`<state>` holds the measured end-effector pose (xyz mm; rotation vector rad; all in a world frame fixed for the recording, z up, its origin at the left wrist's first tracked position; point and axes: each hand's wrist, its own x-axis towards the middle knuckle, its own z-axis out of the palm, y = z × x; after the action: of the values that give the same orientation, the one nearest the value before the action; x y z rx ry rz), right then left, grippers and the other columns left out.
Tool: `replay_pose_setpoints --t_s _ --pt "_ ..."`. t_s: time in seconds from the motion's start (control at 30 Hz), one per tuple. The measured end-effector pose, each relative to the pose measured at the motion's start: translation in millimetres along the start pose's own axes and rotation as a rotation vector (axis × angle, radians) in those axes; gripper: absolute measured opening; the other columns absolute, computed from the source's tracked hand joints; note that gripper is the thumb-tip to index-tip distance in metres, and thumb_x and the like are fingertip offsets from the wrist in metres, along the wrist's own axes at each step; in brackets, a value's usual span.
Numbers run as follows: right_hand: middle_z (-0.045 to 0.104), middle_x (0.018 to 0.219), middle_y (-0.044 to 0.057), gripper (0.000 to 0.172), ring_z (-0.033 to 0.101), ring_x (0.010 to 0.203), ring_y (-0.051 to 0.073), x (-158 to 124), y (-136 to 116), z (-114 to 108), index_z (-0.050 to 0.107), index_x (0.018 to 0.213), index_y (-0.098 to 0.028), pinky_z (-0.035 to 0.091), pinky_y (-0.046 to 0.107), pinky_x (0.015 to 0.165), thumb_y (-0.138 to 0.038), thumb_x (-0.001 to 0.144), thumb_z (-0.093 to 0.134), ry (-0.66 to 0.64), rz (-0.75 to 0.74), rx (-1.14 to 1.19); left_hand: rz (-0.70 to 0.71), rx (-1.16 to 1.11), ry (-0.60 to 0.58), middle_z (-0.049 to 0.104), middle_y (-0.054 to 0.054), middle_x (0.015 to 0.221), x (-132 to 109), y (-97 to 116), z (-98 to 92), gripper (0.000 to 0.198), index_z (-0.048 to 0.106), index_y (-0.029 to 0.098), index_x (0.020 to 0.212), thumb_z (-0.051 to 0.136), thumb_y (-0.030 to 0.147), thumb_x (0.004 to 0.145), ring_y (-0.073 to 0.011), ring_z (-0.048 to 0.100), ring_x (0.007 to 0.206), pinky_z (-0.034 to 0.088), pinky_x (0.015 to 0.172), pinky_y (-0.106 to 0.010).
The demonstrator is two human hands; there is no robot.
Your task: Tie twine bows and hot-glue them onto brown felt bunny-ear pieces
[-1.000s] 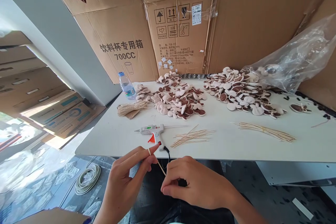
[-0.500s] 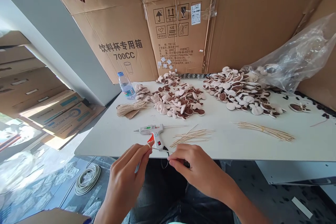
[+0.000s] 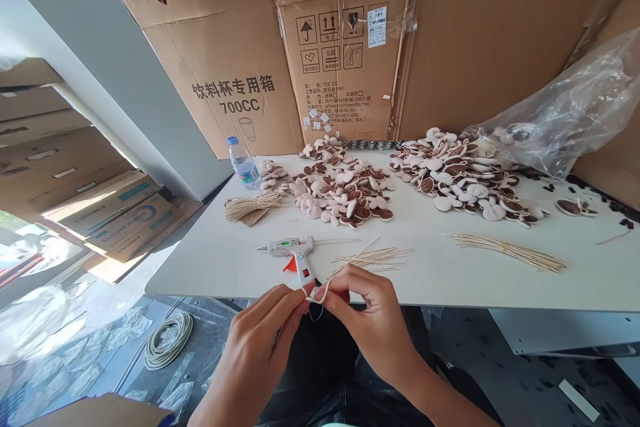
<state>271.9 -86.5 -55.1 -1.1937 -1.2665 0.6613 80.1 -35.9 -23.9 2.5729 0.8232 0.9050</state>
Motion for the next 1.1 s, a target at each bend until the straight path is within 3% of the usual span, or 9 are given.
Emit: replay_pose_setpoints --t_s 0.17,0.4,0.77,0.93,1.1 --pt "0.065 0.074 -0.001 0.020 0.059 0.071 0.017 -7.0 -6.3 8.8 0.080 0.083 -0.025 0.049 0.029 0.070 -0.032 0.102 0.081 -0.002 0.054 0.028 0.145 0.120 0.049 0.073 -0.005 0.094 -4.2 0.6 5.2 0.023 0.065 0.017 0.129 0.049 0.009 0.115 -0.0209 0.069 0.079 0.059 0.074 -0.033" --pt "0.064 0.075 -0.001 0.019 0.059 0.070 0.017 -7.9 -10.5 7.4 0.077 0.084 -0.024 0.050 0.030 0.067 -0.028 0.102 0.079 0.033 -0.009 0.038 0.160 0.056 0.031 0.073 -0.006 0.095 -5.5 -0.2 4.6 0.019 0.067 0.018 0.112 0.051 0.008 0.114 -0.0194 0.069 0.079 0.058 0.073 -0.032" --pt "0.058 0.082 -0.004 0.022 0.056 0.076 0.016 -10.7 -5.9 6.4 0.064 0.089 -0.027 0.047 0.029 0.073 -0.008 0.099 0.070 -0.005 -0.112 0.072 0.261 0.076 -0.018 0.072 -0.008 0.097 1.0 5.0 -2.7 0.019 0.062 0.014 0.123 0.048 0.006 0.114 -0.0204 0.062 0.079 0.056 0.076 -0.034" --pt "0.057 0.086 -0.003 0.022 0.055 0.083 0.018 -9.1 -7.4 5.6 0.060 0.085 -0.026 0.048 0.030 0.081 -0.008 0.097 0.068 -0.057 -0.006 0.281 0.274 0.099 -0.026 0.071 -0.007 0.093 2.0 9.2 1.4 0.018 0.063 0.016 0.113 0.049 0.005 0.111 -0.0210 0.058 0.074 0.053 0.071 -0.034" --pt "0.054 0.086 -0.002 0.019 0.051 0.084 0.018 -9.5 -8.5 2.0 0.061 0.086 -0.024 0.046 0.029 0.083 -0.023 0.105 0.067 -0.112 0.124 0.402 0.310 0.202 -0.024 0.073 -0.010 0.098 -1.7 5.8 8.3 0.030 0.060 0.009 0.141 0.048 0.008 0.114 -0.0226 0.059 0.078 0.052 0.073 -0.036"
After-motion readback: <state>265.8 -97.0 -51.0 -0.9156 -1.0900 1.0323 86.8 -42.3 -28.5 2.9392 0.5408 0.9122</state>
